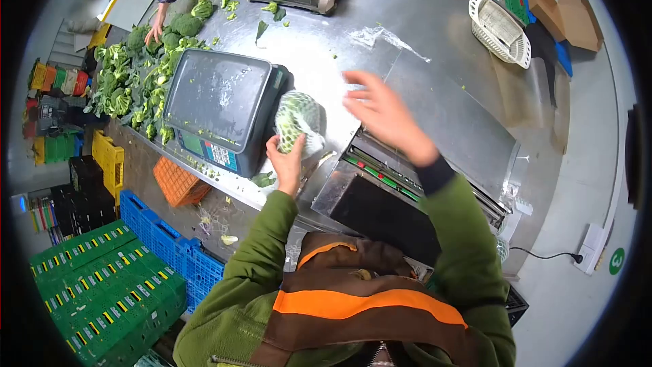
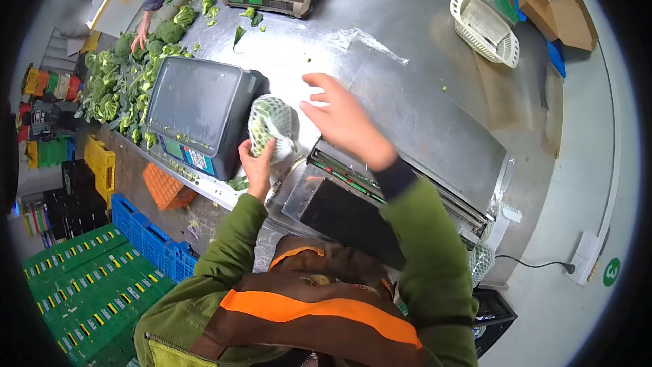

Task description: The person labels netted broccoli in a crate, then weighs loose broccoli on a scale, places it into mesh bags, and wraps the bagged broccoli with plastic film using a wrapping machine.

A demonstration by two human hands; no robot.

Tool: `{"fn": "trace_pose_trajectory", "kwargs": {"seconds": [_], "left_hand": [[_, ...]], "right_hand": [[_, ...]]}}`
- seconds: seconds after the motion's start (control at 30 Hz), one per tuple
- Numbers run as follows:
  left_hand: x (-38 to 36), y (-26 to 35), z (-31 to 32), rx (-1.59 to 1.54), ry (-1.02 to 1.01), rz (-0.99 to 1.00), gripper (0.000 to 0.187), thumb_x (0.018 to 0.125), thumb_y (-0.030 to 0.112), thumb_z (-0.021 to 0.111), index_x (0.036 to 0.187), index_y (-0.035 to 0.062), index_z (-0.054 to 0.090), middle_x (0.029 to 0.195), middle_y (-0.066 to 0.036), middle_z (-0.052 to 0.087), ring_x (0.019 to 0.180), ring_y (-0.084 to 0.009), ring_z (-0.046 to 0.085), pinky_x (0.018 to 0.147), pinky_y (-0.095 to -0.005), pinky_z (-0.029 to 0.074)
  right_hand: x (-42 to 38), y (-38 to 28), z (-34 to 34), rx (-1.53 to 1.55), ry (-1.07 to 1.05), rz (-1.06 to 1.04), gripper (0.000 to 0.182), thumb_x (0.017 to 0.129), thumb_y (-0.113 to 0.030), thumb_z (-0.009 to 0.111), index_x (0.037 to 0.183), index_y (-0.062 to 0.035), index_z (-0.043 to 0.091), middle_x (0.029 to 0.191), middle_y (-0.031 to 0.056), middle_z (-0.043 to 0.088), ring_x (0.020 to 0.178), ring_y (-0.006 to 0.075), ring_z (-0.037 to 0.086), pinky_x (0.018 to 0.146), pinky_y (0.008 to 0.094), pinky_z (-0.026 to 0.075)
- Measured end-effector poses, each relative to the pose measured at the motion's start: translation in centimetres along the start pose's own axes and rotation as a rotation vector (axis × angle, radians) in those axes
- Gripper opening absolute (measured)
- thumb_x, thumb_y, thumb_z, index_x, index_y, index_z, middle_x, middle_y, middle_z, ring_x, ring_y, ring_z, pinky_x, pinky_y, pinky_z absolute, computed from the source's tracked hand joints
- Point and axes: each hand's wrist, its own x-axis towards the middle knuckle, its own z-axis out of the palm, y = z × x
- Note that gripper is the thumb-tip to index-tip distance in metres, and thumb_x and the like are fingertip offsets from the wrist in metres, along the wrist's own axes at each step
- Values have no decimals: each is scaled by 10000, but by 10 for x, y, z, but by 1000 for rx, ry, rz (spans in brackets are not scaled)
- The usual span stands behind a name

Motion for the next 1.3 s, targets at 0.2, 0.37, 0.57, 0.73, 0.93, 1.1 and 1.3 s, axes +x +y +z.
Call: {"fn": "trace_pose_trajectory", "kwargs": {"seconds": [0.2, 0.37, 0.57, 0.73, 0.93, 1.1, 1.3], "left_hand": [[-7, 0, -4, -445, -131, -132, 483, 818, 184, 793, 1157, 13, 495, 1076, -76, 579, 941, -130, 555, 806, -272, 464], [6, 12, -24, -725, -166, -297, 366, 857, 137, 745, 1155, 51, 551, 1022, -35, 641, 832, -82, 607, 605, -212, 472], [24, 82, -51, -869, -228, -173, 264, 885, 72, 701, 1110, 12, 575, 1079, -61, 630, 950, -113, 582, 829, -255, 464], [21, 169, -29, -941, -419, 90, 201, 841, 19, 714, 1006, 29, 599, 1266, -132, 550, 1162, -184, 522, 979, -292, 407], [-69, 249, 38, -586, -620, 399, 293, 752, 164, 817, 926, 66, 603, 1200, -142, 489, 1170, -263, 464, 1021, -354, 349], [-128, 261, 77, -178, -862, 489, 423, 758, 345, 814, 983, 71, 584, 1061, -122, 460, 988, -263, 485, 895, -350, 420], [-116, 264, 99, -228, -992, 625, 401, 780, 334, 800, 687, 4, 594, 1114, -203, 565, 934, -282, 588, 794, -364, 481]], "right_hand": [[128, 73, 71, -654, -565, 498, 741, 806, -445, 662, 1299, 80, 489, 1149, 300, 615, 1011, 385, 641, 911, 415, 502], [124, 92, 73, -331, -477, 565, 678, 776, -346, 682, 1275, 77, 506, 1109, 237, 634, 895, 324, 675, 773, 395, 551], [87, 14, -4, 45, -303, 332, 625, 775, -196, 671, 1351, -86, 456, 1159, 138, 567, 894, 182, 630, 669, 313, 552], [34, -27, -89, 107, -150, 216, 590, 762, -77, 609, 1336, -99, 471, 1200, 70, 534, 1006, 146, 563, 775, 259, 510], [-39, -39, -220, 114, 50, 311, 546, 764, -65, 579, 1301, -41, 485, 1101, 13, 605, 974, 89, 592, 803, 256, 511], [-86, -4, -277, 12, 117, 662, 541, 753, -112, 601, 1284, -33, 536, 1055, 18, 614, 839, 76, 595, 665, 239, 503], [-98, 16, -275, -5, 194, 636, 501, 719, -133, 613, 1218, -85, 612, 918, 5, 598, 709, 73, 530, 555, 225, 434]]}}
